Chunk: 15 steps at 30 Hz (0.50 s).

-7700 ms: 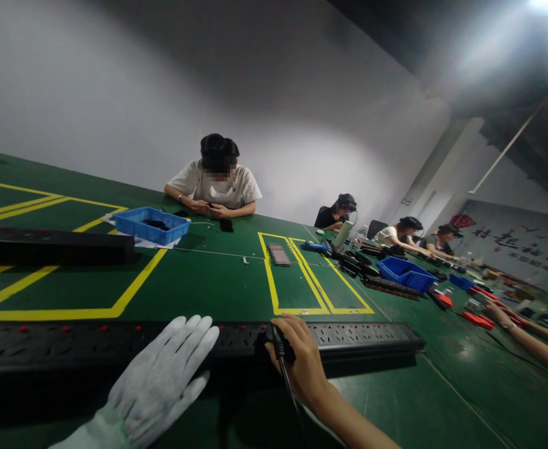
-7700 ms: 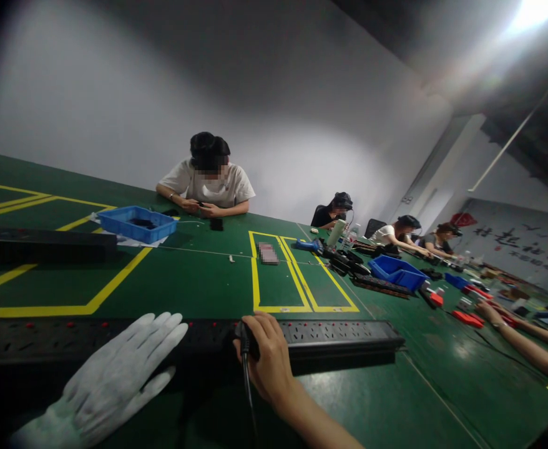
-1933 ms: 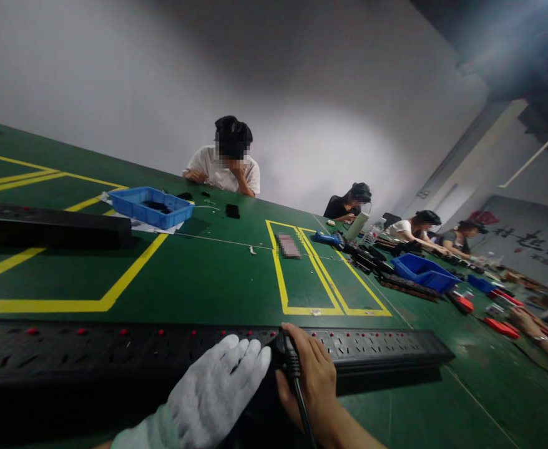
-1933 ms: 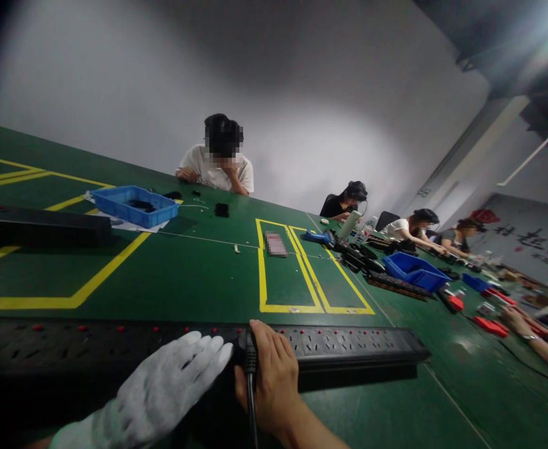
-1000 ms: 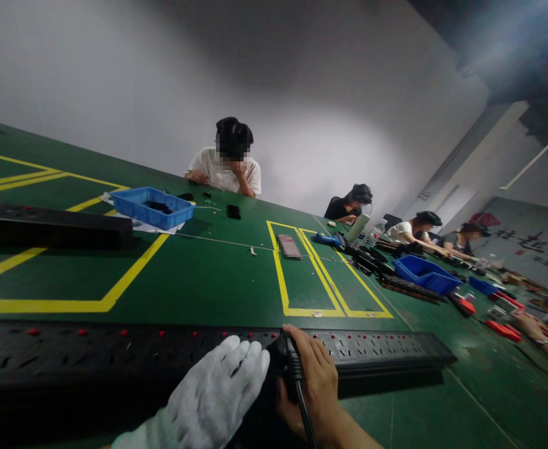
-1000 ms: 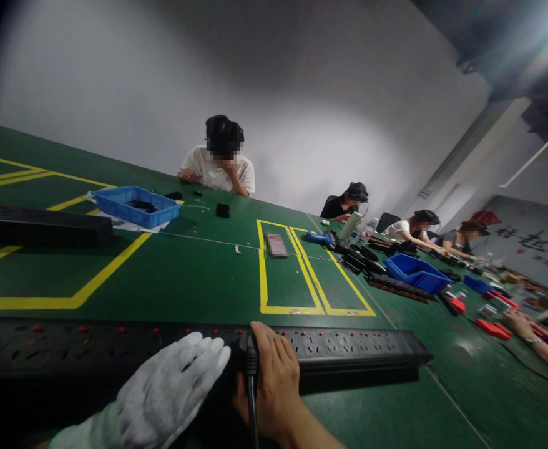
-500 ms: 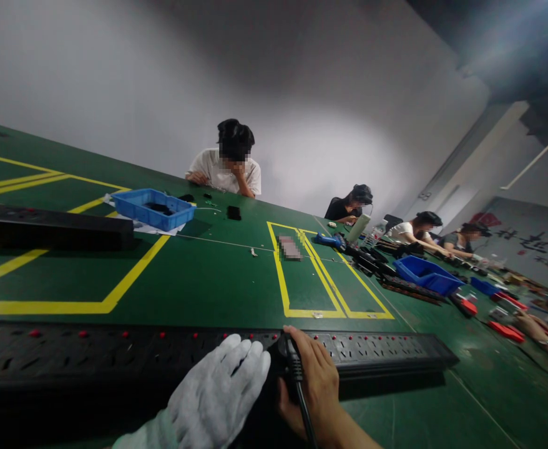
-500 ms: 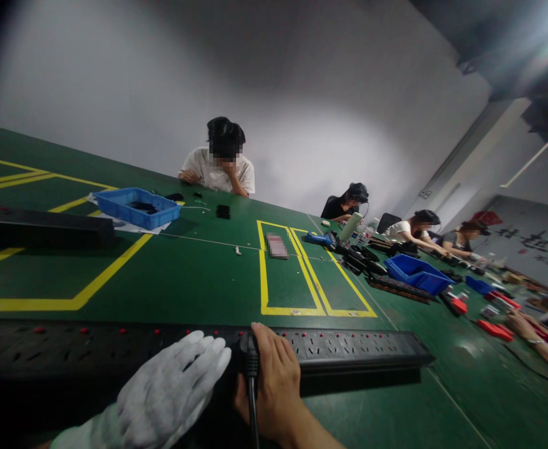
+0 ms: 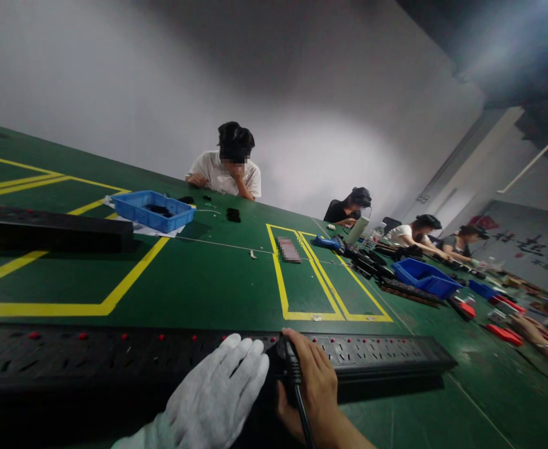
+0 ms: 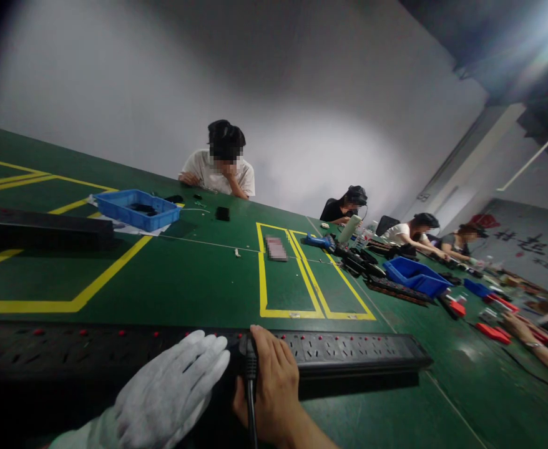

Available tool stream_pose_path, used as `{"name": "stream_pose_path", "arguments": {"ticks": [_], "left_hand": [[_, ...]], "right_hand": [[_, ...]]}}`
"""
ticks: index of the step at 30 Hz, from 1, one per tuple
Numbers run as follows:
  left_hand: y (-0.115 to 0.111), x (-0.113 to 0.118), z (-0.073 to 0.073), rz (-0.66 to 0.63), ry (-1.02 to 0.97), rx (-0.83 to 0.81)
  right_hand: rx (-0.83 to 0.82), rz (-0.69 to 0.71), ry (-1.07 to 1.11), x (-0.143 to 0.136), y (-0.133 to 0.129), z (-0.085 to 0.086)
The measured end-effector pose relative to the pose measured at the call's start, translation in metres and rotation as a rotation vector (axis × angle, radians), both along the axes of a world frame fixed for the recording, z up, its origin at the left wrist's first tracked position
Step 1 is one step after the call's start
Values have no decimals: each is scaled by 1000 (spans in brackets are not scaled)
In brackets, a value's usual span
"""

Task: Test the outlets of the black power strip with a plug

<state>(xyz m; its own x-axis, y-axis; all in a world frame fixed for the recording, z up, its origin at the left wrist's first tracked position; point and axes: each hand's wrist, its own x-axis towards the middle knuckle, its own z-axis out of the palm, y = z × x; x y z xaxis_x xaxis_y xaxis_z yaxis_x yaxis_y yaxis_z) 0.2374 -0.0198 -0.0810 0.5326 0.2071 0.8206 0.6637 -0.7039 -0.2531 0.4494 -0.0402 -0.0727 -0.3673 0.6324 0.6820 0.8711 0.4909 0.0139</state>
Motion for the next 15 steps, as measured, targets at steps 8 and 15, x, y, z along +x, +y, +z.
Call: {"name": "stream_pose_path", "arguments": {"ticks": [8, 15], "left_hand": [[-1, -1, 1, -12, 2, 10], [-3, -3, 8, -52, -36, -2]], "right_hand": [[-11, 2, 2, 0, -1, 0], [-26, -5, 8, 1, -1, -2]]}}
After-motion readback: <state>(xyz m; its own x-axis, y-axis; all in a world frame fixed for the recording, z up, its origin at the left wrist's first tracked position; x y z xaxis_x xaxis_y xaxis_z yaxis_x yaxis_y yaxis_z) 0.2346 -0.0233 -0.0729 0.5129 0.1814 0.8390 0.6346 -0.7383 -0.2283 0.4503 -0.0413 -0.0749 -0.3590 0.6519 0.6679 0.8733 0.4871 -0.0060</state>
